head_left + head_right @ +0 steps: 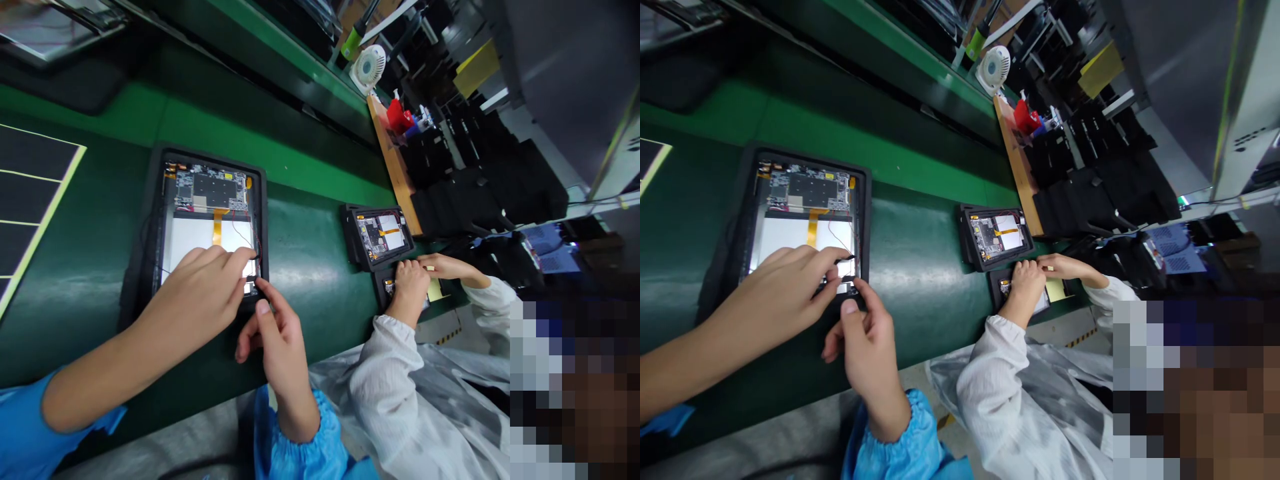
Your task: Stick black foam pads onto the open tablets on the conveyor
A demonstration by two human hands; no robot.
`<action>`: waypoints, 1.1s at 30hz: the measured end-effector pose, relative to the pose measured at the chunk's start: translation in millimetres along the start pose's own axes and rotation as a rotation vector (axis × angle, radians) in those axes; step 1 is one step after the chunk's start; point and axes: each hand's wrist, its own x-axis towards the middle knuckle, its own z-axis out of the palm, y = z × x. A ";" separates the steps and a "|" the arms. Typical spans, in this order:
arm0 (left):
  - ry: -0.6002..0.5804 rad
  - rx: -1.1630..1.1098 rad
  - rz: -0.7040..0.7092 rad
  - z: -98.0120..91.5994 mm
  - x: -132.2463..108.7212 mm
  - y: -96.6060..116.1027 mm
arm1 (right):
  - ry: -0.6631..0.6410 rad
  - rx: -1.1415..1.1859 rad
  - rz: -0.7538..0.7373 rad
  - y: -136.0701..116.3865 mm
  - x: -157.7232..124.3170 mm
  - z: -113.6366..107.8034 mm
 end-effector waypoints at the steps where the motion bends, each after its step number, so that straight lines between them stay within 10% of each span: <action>1: -0.008 0.014 -0.002 -0.8 1.5 0.6 | -0.002 -0.061 -0.009 -1.0 -0.1 -1.5; 9: -0.050 0.023 -0.015 -1.0 11.5 -1.1 | 0.126 -0.864 -0.299 -12.2 1.0 -5.0; 17: -0.016 0.008 0.019 2.4 14.3 -4.7 | 0.129 -1.036 -0.495 -12.7 4.3 -13.8; 23: 0.037 0.012 0.030 10.9 6.5 -12.1 | -0.005 -1.520 -0.396 -27.1 2.2 -14.4; 33: 0.108 -0.140 -0.035 10.4 -6.5 -14.8 | 0.058 -1.331 -0.664 -27.4 27.8 -28.5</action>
